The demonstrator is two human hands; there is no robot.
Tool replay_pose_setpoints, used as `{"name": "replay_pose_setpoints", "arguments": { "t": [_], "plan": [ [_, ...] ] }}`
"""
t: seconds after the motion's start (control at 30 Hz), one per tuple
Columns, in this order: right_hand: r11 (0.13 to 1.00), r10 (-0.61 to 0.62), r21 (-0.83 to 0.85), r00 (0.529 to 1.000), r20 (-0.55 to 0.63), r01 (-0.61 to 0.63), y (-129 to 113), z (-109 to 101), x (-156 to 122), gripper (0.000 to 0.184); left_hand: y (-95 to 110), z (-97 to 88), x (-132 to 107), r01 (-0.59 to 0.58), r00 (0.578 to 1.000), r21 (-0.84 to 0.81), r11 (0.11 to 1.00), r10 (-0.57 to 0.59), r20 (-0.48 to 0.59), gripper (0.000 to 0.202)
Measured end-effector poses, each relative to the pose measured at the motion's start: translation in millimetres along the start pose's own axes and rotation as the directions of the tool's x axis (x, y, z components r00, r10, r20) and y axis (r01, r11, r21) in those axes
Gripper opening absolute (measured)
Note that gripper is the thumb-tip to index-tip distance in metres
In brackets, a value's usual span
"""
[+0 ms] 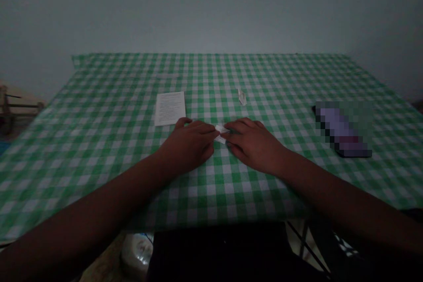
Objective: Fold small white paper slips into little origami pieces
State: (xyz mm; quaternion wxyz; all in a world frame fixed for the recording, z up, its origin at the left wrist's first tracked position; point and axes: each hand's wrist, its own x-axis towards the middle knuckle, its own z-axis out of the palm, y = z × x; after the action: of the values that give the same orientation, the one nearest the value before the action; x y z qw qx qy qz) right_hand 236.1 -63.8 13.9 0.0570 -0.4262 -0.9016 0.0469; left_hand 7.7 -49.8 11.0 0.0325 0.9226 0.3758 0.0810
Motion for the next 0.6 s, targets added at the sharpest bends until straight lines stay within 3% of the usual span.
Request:
{"name": "replay_pose_setpoints", "arguments": {
  "t": [0.23, 0.6],
  "plan": [
    [1.000, 0.023, -0.004, 1.000, 0.002, -0.023, -3, 1, 0, 0.041, 6, -4.6, -5, 0.001, 0.999, 0.073, 0.997, -0.004, 0.032, 0.041],
    [0.970, 0.118, -0.209, 0.991, -0.058, -0.128, -25, 0, -4, 0.040, 23, -7.4, -11, 0.014, 1.000, 0.139, 0.990, -0.013, -0.014, 0.044]
  ]
}}
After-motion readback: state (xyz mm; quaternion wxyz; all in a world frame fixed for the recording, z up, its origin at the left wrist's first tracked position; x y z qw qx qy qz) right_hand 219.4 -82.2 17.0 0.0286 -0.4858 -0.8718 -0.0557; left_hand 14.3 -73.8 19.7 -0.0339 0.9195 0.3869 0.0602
